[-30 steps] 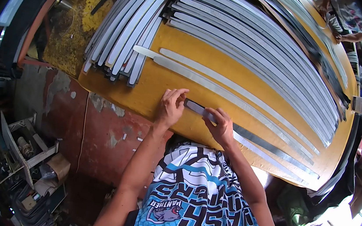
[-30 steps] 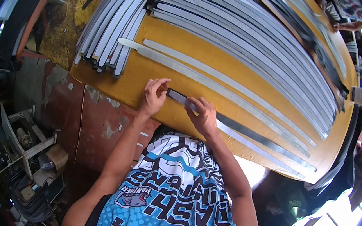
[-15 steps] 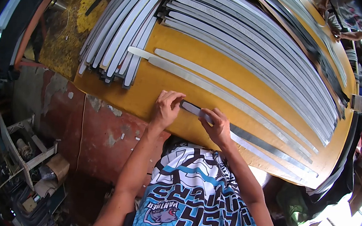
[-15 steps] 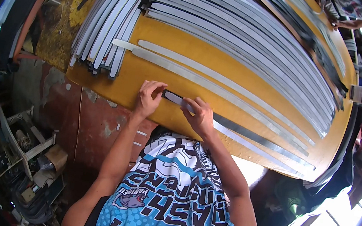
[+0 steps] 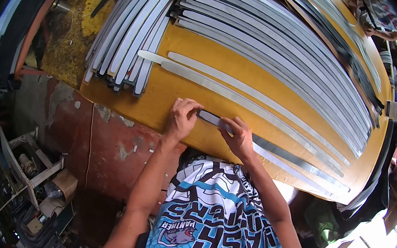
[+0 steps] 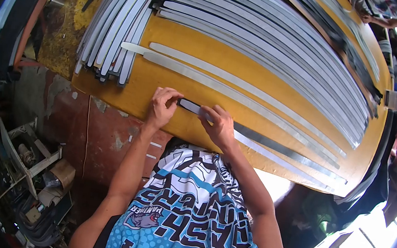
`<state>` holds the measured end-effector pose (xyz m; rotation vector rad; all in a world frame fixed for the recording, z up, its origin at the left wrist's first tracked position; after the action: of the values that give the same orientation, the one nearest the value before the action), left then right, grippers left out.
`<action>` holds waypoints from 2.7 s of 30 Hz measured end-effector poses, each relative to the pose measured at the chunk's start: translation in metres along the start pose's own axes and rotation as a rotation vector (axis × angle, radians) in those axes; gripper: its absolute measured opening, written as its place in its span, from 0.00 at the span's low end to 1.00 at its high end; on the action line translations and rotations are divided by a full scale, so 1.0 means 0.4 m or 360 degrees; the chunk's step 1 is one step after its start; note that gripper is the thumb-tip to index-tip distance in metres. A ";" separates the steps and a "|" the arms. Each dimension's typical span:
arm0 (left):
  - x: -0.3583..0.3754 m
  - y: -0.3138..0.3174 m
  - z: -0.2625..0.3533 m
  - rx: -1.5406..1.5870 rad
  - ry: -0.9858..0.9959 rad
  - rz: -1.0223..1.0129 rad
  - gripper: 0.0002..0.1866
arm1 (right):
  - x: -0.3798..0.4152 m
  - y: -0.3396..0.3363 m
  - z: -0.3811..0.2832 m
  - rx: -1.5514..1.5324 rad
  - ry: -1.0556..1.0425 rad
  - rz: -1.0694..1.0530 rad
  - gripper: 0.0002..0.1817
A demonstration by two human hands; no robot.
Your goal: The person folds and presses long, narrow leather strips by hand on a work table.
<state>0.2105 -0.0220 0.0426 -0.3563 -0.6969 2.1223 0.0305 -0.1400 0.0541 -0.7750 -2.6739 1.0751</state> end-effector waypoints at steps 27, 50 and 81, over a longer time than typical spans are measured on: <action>0.001 -0.002 0.008 -0.0051 0.0004 -0.0007 0.11 | 0.000 0.003 -0.003 0.0048 -0.0006 0.0021 0.14; 0.003 0.015 0.010 -0.0133 0.0020 0.0049 0.12 | 0.001 0.004 0.003 0.0055 -0.0063 0.0046 0.15; 0.029 0.044 0.025 -0.0187 0.0204 0.0078 0.10 | 0.147 -0.140 0.046 0.0219 0.0168 0.0219 0.15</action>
<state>0.1875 -0.0246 0.0400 -0.5738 -0.7464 2.0881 -0.0482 -0.1545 0.0762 -0.9720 -2.4605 1.1990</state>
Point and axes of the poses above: each hand's wrist, its own x-axis away from the middle knuckle, its own y-axis out of the palm, z = x × y, the point moved 3 cm from there along -x, towards the middle knuckle, and after that the axes turned 6 degrees about -y, right-handed, at the moved point
